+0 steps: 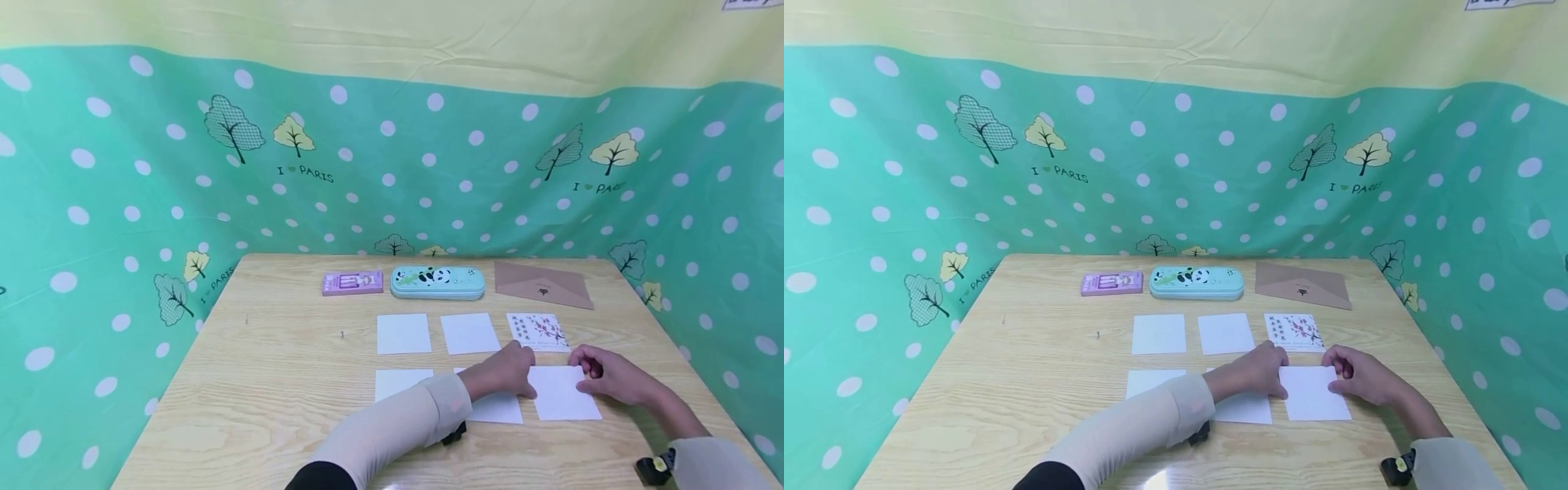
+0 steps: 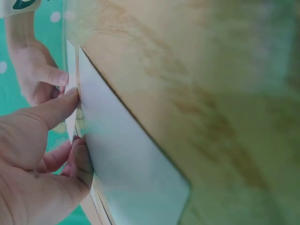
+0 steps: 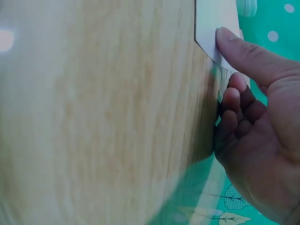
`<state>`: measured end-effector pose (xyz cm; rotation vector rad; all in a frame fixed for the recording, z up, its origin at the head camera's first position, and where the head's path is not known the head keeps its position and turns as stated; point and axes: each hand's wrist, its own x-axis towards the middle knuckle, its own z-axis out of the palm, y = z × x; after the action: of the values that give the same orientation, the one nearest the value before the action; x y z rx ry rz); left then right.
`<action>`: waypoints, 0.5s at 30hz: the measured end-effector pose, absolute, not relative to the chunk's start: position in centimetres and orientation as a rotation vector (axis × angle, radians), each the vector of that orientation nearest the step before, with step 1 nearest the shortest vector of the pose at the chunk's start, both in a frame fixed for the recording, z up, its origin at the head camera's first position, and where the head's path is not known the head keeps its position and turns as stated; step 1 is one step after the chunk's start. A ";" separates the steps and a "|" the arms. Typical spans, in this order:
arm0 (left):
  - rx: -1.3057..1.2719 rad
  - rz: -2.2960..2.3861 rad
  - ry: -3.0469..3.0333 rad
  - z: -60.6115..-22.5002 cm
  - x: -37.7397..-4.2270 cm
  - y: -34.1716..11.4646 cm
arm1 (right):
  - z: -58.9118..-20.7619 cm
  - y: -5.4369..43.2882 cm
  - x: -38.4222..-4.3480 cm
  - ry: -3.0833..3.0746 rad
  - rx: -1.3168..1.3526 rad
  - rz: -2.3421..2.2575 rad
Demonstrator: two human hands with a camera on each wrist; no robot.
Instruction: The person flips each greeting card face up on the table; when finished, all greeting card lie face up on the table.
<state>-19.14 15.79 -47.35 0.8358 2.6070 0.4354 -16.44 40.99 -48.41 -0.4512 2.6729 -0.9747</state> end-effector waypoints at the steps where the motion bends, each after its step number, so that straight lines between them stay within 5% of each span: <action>1: 0.846 0.432 2.610 -47.3 -19.1 15.8 | -48.4 41.0 -16.4 2.675 -0.448 -0.983; 15: 1.071 0.536 2.722 -46.7 -19.9 15.6 | -47.9 41.2 -15.8 2.770 -0.209 -0.995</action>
<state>-19.89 15.58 -46.72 1.0707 2.7218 0.5364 -15.78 41.19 -47.93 -0.2088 2.7704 -0.9952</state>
